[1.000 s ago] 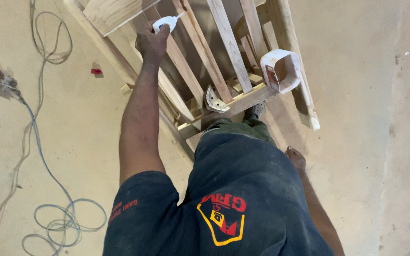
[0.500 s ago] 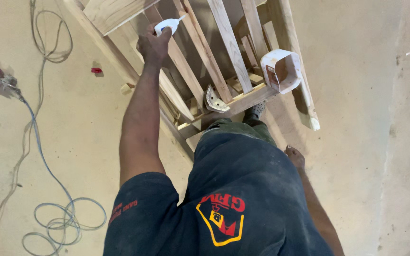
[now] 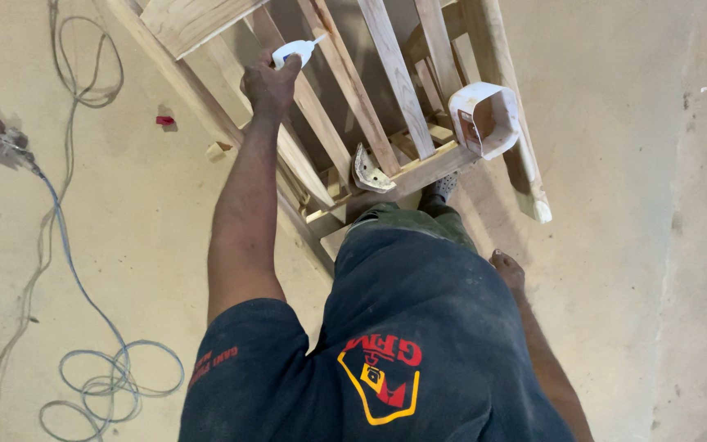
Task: The person smooths the vertical slats of a wooden chair frame with a sanding block, then applies wood glue from a tube to the same slats and spreads it with a finger. The person moves around the chair to reach different sides.
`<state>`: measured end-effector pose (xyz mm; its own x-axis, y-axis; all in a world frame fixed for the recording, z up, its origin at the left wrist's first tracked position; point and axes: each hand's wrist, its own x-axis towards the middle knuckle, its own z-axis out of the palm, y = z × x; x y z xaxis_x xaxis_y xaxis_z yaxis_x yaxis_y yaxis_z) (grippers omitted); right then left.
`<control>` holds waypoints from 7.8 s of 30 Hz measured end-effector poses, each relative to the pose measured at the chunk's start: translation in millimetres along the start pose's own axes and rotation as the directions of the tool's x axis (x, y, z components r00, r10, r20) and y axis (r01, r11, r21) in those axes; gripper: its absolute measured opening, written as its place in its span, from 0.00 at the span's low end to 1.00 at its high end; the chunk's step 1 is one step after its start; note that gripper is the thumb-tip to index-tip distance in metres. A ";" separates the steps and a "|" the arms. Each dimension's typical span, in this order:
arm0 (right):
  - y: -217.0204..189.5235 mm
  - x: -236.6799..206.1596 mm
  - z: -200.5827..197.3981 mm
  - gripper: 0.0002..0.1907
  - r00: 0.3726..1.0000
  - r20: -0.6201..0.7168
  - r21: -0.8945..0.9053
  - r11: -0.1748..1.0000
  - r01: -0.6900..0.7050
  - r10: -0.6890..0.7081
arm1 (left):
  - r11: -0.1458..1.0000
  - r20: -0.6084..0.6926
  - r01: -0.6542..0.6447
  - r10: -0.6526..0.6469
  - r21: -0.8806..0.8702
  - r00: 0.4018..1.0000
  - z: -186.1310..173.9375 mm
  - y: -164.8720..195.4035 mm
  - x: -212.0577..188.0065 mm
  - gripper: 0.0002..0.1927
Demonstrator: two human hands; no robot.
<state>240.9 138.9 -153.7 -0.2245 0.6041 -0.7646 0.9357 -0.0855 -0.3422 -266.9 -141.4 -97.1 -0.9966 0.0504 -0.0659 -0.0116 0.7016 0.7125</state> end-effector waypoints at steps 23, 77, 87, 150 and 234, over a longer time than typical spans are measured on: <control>-0.1 1.6 4.1 0.31 1.000 0.017 0.003 1.000 0.011 -0.011 | 0.996 0.096 0.063 -0.057 -0.066 0.994 13.0 -20.9 -29.8 0.17; 10.1 14.9 4.2 0.30 1.000 0.012 -0.011 1.000 -0.011 0.011 | 0.996 0.251 0.088 -0.076 -0.035 0.965 41.3 -48.8 -75.9 0.21; 14.3 14.2 4.6 0.31 0.999 0.002 -0.009 0.999 0.034 -0.034 | 1.000 0.286 -0.001 -0.003 0.014 0.958 42.9 -51.1 -81.6 0.20; 4.7 9.0 5.1 0.31 0.999 -0.008 -0.092 0.995 0.043 -0.044 | 0.996 0.400 0.084 -0.083 0.015 0.913 57.9 -60.2 -121.8 0.21; 1.9 40.1 -104.5 0.28 0.991 -0.131 0.530 0.844 0.087 -0.020 | 0.459 0.928 -0.822 -0.017 0.338 0.372 286.9 209.3 -157.9 0.25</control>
<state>262.1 245.8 -128.0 -0.2055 0.7043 -0.6795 0.6257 -0.4393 -0.6446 -88.4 201.5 -138.0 -0.2944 0.6668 -0.6846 0.8416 0.5204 0.1449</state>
